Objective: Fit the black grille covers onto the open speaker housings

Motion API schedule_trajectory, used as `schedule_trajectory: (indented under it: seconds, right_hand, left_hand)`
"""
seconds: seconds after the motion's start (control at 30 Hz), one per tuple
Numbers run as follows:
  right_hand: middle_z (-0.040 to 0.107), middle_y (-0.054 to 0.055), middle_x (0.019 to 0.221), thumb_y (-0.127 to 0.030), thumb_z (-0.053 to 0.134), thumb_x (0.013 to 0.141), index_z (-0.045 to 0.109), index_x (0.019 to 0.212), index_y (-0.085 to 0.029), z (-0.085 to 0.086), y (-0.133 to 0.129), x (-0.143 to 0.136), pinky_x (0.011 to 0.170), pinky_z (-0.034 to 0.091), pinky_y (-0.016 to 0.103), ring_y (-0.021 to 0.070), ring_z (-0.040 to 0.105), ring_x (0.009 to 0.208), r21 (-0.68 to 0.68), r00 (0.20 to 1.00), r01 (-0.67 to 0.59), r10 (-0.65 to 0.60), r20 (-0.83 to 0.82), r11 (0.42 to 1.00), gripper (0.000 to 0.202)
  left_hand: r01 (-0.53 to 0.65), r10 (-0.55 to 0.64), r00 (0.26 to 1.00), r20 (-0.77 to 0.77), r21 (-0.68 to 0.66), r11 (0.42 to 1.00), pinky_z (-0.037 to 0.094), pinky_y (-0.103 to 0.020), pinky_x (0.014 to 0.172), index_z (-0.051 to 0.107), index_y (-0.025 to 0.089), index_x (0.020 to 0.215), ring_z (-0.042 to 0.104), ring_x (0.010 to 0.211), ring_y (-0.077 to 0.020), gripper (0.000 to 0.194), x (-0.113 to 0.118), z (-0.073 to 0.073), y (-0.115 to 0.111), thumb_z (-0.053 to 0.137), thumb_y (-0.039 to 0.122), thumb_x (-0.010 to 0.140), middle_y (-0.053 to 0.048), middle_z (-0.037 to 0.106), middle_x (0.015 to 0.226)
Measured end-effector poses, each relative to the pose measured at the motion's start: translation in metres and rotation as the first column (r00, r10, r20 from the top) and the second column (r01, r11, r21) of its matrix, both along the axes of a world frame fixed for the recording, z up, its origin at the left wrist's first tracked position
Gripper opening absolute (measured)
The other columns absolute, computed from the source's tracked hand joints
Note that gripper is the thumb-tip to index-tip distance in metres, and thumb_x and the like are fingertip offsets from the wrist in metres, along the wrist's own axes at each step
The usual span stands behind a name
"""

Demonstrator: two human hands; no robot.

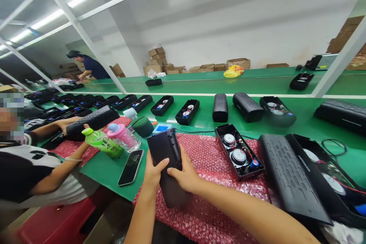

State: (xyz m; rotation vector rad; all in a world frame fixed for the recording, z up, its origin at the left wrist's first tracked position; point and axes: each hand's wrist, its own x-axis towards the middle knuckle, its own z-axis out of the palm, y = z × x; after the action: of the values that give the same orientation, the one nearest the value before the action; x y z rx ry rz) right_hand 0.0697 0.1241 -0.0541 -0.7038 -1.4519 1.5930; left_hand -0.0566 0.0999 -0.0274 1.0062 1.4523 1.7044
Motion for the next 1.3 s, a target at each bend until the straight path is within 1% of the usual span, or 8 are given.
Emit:
schedule_trajectory:
  seconds: [0.13,0.27,0.43,0.53,0.8,0.93,1.07,1.3]
  right_hand:
    - [0.030,0.002,0.151,-0.023,0.061,0.073,0.017,0.150,-0.028,-0.005,-0.012,-0.002,0.117,0.022,0.043,0.0239,0.026,0.140,0.030,0.999,0.050,-0.050,0.004,0.998,0.089]
    - [0.021,0.002,0.155,-0.024,0.060,0.075,0.012,0.151,-0.029,-0.012,-0.021,0.001,0.119,0.014,0.043,0.0229,0.018,0.143,0.057,0.996,0.081,-0.083,0.027,0.995,0.089]
    - [0.014,0.006,0.157,-0.022,0.067,0.068,0.012,0.151,-0.022,-0.014,-0.013,0.015,0.119,0.004,0.047,0.0254,0.008,0.145,0.118,0.996,-0.039,0.030,0.084,0.992,0.100]
    - [0.014,0.006,0.157,-0.018,0.068,0.063,0.011,0.151,-0.022,-0.014,-0.007,0.020,0.118,0.008,0.049,0.0267,0.008,0.145,0.138,0.990,-0.122,0.111,0.090,0.983,0.106]
    - [0.032,0.001,0.150,-0.017,0.065,0.060,0.028,0.147,-0.032,-0.021,-0.012,0.010,0.112,0.030,0.046,0.0272,0.029,0.139,-0.034,0.987,-0.083,0.078,-0.142,0.996,0.096]
    - [0.032,0.003,0.149,-0.018,0.068,0.058,0.032,0.145,-0.032,-0.027,-0.011,0.009,0.111,0.031,0.047,0.0286,0.031,0.137,-0.042,0.980,-0.074,0.065,-0.186,0.996,0.094]
    - [0.034,0.003,0.147,-0.018,0.068,0.057,0.033,0.144,-0.032,-0.028,-0.009,0.010,0.112,0.031,0.043,0.0263,0.033,0.135,-0.028,0.975,-0.093,0.085,-0.205,0.995,0.095]
    - [0.035,0.003,0.145,-0.018,0.066,0.056,0.038,0.141,-0.030,-0.025,-0.011,0.013,0.115,0.023,0.044,0.0266,0.032,0.135,0.024,0.980,-0.069,0.073,-0.188,0.997,0.090]
  left_hand:
    - [0.025,-0.025,1.000,0.004,0.010,1.000,0.042,-0.041,0.105,0.029,0.020,0.142,0.050,0.124,-0.0307,0.092,-0.001,-0.005,-0.006,0.075,0.035,0.064,-0.012,0.048,0.139]
    - [0.054,-0.054,0.999,0.007,0.030,0.998,0.046,-0.040,0.101,0.028,0.020,0.142,0.054,0.120,-0.0309,0.096,-0.001,-0.010,-0.011,0.078,0.038,0.062,-0.013,0.049,0.137]
    - [-0.013,0.015,0.999,-0.043,0.050,0.999,0.038,-0.047,0.107,0.031,0.023,0.141,0.049,0.124,-0.0322,0.091,0.003,-0.012,-0.016,0.077,0.041,0.064,-0.012,0.048,0.137]
    - [-0.063,0.065,0.997,-0.040,0.045,0.997,0.033,-0.051,0.109,0.031,0.024,0.141,0.047,0.125,-0.0335,0.089,0.007,-0.011,-0.019,0.075,0.041,0.066,-0.012,0.047,0.137]
    - [-0.078,0.078,0.997,0.006,0.014,0.997,0.041,-0.044,0.105,0.026,0.023,0.142,0.049,0.125,-0.0320,0.095,0.009,-0.009,-0.024,0.076,0.043,0.065,-0.014,0.044,0.141]
    - [-0.089,0.087,0.995,0.047,0.023,0.996,0.043,-0.043,0.103,0.023,0.020,0.142,0.048,0.125,-0.0322,0.099,0.012,-0.010,-0.027,0.077,0.042,0.063,-0.016,0.041,0.143]
    - [-0.101,0.101,0.995,0.013,0.048,0.994,0.042,-0.043,0.104,0.025,0.021,0.141,0.049,0.125,-0.0313,0.092,0.015,-0.011,-0.030,0.075,0.040,0.066,-0.015,0.043,0.141]
    - [-0.152,0.154,0.988,-0.012,0.092,0.984,0.043,-0.043,0.103,0.027,0.019,0.141,0.051,0.122,-0.0308,0.093,0.023,-0.010,-0.034,0.074,0.039,0.063,-0.014,0.049,0.134]
